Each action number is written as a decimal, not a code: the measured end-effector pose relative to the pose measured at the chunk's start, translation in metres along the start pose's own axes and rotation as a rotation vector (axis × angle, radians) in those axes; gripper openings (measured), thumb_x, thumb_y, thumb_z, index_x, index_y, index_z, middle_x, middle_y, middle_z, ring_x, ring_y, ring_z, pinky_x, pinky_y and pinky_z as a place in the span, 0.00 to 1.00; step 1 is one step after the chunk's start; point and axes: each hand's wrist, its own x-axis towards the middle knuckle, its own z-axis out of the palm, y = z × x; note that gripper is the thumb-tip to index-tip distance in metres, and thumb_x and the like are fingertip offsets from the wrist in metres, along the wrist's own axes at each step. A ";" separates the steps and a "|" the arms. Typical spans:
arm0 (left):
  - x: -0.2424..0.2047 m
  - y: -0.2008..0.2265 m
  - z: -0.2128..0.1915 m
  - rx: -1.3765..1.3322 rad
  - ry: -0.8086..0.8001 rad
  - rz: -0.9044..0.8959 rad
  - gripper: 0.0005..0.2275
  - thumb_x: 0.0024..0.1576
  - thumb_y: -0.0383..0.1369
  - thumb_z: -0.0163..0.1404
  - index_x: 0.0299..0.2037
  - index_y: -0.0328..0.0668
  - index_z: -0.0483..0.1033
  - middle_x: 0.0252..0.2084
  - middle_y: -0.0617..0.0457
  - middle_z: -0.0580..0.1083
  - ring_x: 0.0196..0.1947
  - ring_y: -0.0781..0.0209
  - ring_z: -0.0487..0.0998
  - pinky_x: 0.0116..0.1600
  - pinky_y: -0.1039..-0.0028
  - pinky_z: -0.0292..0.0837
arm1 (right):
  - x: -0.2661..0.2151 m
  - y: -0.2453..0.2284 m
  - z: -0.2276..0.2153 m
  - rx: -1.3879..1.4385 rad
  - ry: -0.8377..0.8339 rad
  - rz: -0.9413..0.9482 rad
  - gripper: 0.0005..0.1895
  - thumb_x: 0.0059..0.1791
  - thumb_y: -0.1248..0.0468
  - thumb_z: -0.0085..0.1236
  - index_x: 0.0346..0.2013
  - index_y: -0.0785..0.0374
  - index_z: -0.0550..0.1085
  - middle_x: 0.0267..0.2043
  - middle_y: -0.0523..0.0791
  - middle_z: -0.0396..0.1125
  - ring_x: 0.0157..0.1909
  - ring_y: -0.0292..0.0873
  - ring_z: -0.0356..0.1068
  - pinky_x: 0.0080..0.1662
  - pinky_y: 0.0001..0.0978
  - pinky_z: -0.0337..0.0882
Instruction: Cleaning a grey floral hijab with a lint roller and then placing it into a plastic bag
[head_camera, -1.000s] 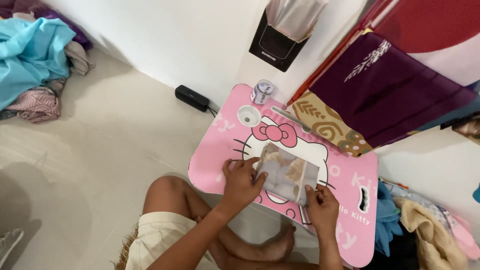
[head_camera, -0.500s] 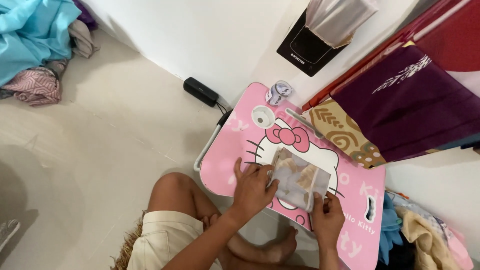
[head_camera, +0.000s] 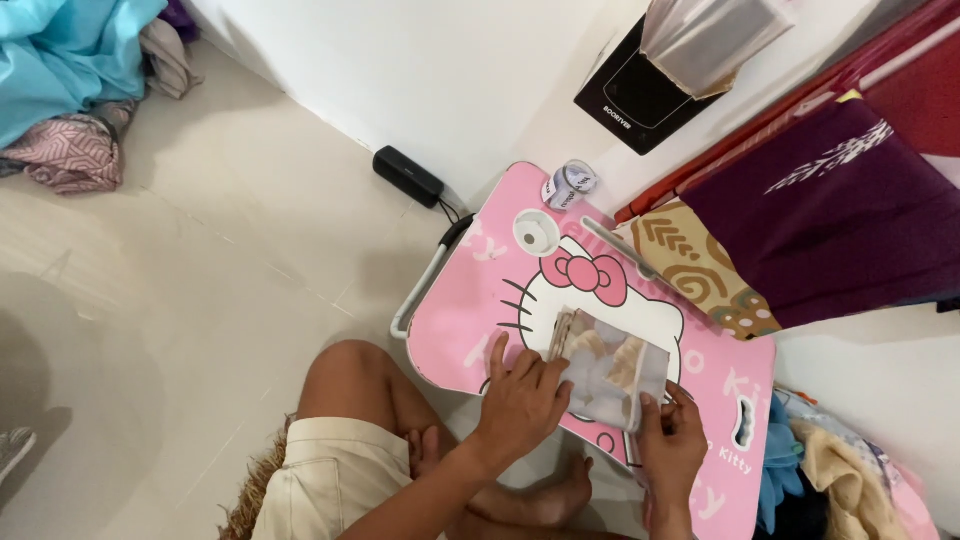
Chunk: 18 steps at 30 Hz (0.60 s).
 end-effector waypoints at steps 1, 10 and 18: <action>-0.001 0.002 -0.001 -0.001 -0.005 -0.003 0.07 0.61 0.31 0.54 0.46 0.38 0.75 0.30 0.52 0.73 0.38 0.56 0.72 0.69 0.39 0.55 | 0.003 0.006 -0.002 -0.003 -0.001 0.004 0.22 0.52 0.59 0.61 0.60 0.61 0.75 0.29 0.39 0.65 0.34 0.35 0.63 0.47 0.27 0.67; -0.004 0.004 0.002 0.021 0.006 -0.079 0.07 0.61 0.34 0.53 0.44 0.41 0.77 0.30 0.53 0.75 0.39 0.56 0.73 0.70 0.37 0.51 | 0.021 0.041 -0.009 0.033 -0.105 -0.125 0.24 0.52 0.63 0.61 0.63 0.63 0.73 0.30 0.40 0.64 0.35 0.34 0.62 0.44 0.25 0.66; -0.007 0.000 -0.002 -0.062 0.000 -0.050 0.06 0.63 0.33 0.51 0.43 0.40 0.77 0.32 0.53 0.74 0.39 0.57 0.73 0.72 0.33 0.45 | 0.017 0.039 -0.009 0.007 -0.124 -0.084 0.25 0.51 0.60 0.62 0.63 0.59 0.74 0.37 0.40 0.63 0.41 0.37 0.64 0.49 0.28 0.67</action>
